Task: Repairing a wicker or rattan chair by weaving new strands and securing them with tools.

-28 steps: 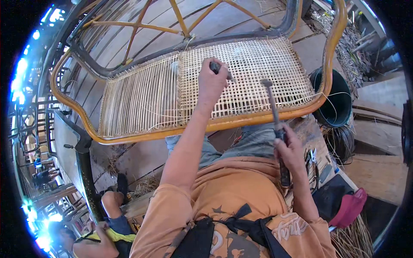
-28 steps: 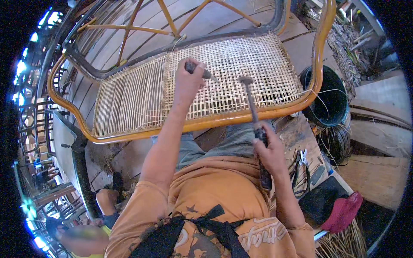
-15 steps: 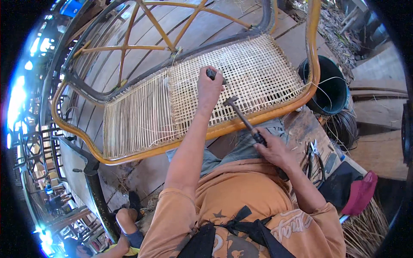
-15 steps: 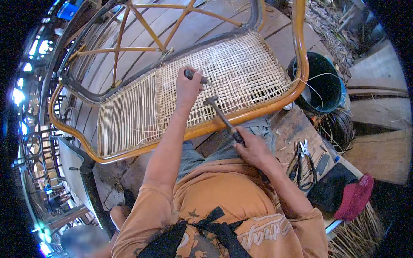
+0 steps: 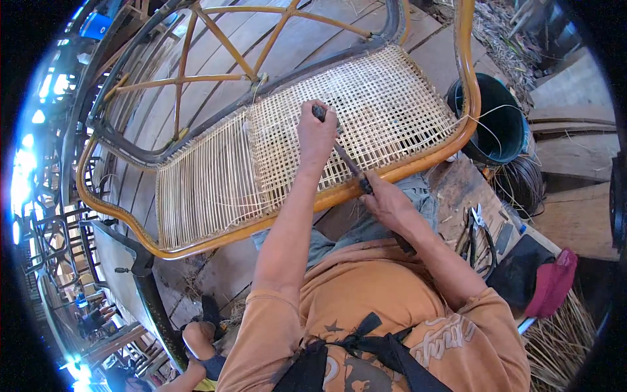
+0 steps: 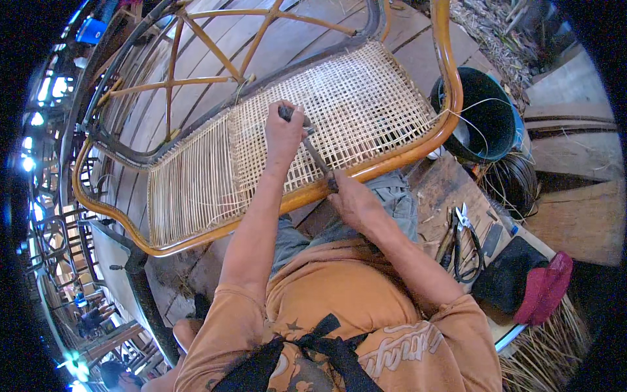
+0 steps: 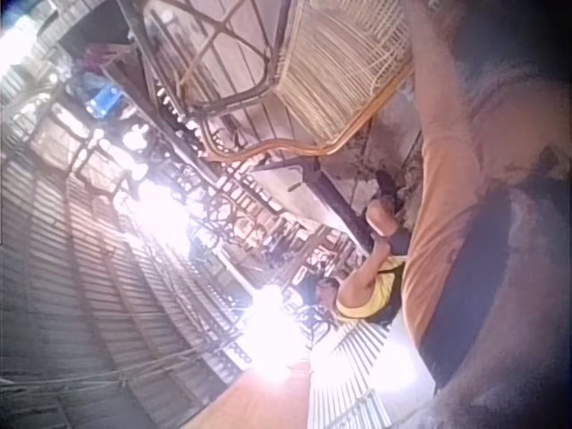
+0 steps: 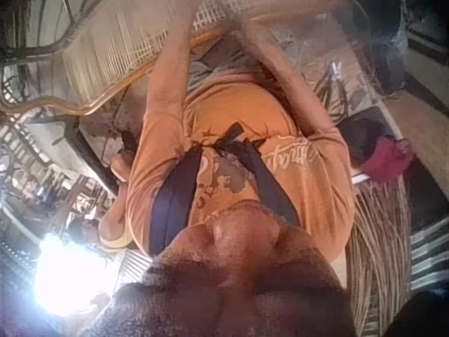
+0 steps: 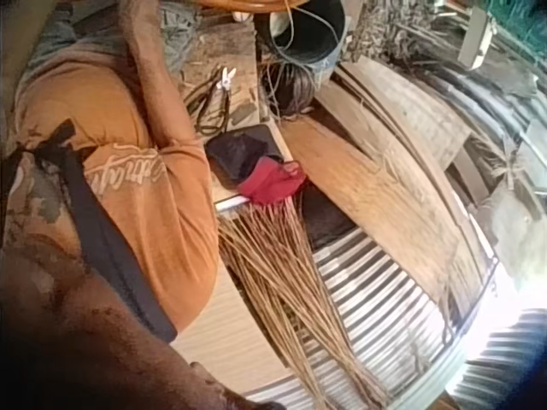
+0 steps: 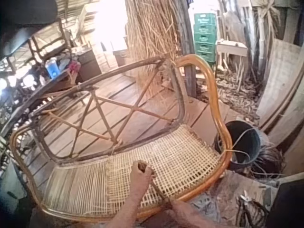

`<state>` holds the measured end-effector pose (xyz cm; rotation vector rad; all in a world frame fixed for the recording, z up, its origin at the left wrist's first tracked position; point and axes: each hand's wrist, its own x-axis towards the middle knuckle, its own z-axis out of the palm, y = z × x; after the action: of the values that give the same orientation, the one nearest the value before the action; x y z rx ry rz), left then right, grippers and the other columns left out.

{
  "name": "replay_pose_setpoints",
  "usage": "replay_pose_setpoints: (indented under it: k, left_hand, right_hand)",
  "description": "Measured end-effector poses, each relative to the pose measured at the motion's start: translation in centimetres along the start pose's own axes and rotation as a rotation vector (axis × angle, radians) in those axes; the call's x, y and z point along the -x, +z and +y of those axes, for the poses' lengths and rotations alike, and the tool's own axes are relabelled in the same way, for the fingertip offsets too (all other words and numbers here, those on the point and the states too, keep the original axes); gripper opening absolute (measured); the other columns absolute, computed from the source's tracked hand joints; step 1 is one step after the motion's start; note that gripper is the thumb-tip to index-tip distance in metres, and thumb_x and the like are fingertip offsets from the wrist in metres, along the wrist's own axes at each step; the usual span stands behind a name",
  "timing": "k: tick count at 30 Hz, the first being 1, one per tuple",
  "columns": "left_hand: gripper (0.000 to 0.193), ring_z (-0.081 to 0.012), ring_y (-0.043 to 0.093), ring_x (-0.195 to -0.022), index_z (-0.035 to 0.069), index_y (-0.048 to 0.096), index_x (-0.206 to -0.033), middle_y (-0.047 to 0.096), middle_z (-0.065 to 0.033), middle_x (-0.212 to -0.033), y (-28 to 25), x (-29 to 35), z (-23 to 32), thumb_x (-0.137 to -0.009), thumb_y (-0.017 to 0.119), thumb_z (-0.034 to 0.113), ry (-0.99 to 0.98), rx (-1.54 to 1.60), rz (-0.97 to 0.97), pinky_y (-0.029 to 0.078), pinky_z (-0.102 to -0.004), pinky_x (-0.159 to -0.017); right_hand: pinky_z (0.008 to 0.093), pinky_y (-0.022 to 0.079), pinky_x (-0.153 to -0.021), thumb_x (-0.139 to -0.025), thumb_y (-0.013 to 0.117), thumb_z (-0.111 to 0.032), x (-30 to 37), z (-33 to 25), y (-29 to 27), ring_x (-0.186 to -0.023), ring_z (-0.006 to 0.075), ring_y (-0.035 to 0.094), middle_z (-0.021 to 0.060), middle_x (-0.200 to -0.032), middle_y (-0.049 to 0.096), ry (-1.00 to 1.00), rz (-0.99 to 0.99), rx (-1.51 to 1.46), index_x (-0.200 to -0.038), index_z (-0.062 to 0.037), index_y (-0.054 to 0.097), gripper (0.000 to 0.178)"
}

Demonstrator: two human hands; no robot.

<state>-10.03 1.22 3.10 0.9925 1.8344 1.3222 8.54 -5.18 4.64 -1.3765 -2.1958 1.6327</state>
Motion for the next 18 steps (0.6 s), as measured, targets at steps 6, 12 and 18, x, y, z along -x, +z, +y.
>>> replay_pose_setpoints:
  k: [6,12,18]
  left_hand:
    - [0.021,-0.0112,0.054,-0.051,0.004,0.048,-0.099,0.054,-0.0045,-0.066,-0.6,-0.3,0.0,-0.086,0.060,0.014,-0.040,0.052,-0.003,0.046,-0.0271,-0.045]
    - [0.019,-0.0123,0.054,-0.049,0.004,0.048,-0.096,0.058,-0.0079,-0.067,-1.3,-1.9,0.4,-0.086,0.061,0.014,0.016,0.054,0.056,0.046,-0.0273,-0.046]
    - [0.018,-0.0125,0.055,-0.048,0.004,0.047,-0.096,0.057,-0.0070,-0.068,-1.1,-3.4,-0.6,-0.087,0.059,0.014,0.006,0.055,0.053,0.046,-0.0268,-0.046]
  right_hand:
    - [0.0475,0.045,-0.081,-0.085,0.058,-0.014,-0.3,1.5,1.1,-0.099,0.0458,0.055,0.0298,-0.100,0.058,-0.182,0.143,0.007,-0.125,0.0001,0.041,0.046]
    - [0.0471,0.044,-0.085,-0.084,0.058,-0.013,-0.2,1.5,0.9,-0.104,0.0453,0.053,0.0292,-0.109,0.056,-0.160,0.059,0.085,-0.126,0.0002,0.041,0.047]
    - [0.0479,0.044,-0.087,-0.084,0.058,-0.012,-1.4,2.3,1.8,-0.104,0.0448,0.053,0.0282,-0.108,0.056,-0.166,0.104,0.105,-0.125,-0.0008,0.043,0.045]
